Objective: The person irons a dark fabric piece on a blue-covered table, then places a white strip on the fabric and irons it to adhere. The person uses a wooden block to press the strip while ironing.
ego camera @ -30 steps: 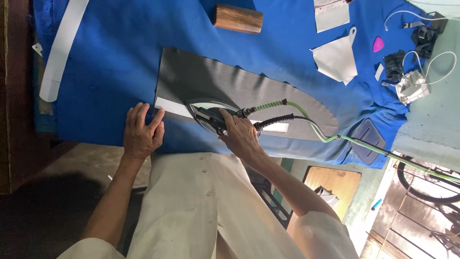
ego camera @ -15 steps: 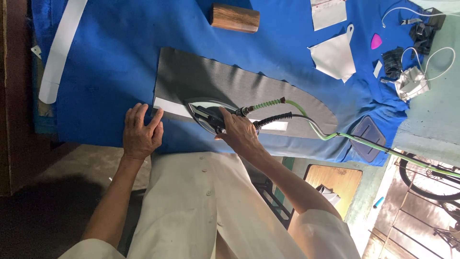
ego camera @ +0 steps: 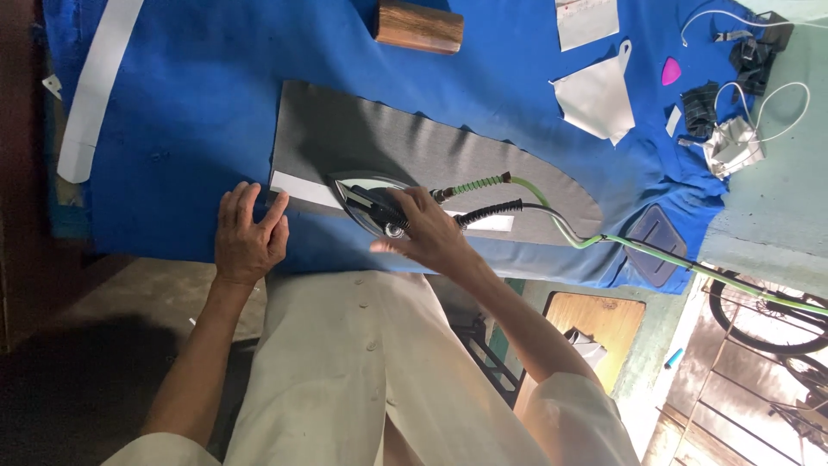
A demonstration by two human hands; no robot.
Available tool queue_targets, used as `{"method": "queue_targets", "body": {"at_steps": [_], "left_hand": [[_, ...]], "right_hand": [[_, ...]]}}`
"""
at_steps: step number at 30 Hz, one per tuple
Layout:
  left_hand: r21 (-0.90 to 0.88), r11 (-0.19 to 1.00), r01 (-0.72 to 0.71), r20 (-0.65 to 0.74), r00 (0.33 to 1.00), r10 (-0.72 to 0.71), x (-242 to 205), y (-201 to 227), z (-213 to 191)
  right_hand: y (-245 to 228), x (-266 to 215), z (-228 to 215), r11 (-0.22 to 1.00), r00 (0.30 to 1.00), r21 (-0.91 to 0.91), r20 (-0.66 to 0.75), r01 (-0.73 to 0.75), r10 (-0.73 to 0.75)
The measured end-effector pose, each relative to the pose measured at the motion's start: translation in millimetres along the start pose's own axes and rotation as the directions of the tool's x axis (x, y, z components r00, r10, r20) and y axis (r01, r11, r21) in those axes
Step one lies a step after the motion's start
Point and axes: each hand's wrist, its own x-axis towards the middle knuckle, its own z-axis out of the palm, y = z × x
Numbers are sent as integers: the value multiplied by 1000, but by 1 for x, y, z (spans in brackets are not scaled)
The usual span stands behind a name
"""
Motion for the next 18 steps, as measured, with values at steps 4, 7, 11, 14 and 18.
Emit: {"method": "queue_targets", "body": {"at_steps": [4,7,11,14,18], "left_hand": [[-2,1000,-1,9,1000,1,0,-1,1],[-3,1000,1,25,1000,-1,0,-1,0],[8,1000,-3,9,1000,3,0,-2,2],[6,1000,-12,-7,1000,12,1,-1,1],[-4,1000,13,9,1000,-13,2,1,0]], "right_hand": [[12,4,-15,964,997,258,-41,69,-60],[13,3,-23,954,990,276,-102,119,-94],[10,5,-19,953,980,252,-153,166,-130],[2,7,-17,974,983,179,-143,143,-118],[-3,17,-9,991,991,38,-37,128,-127]]}}
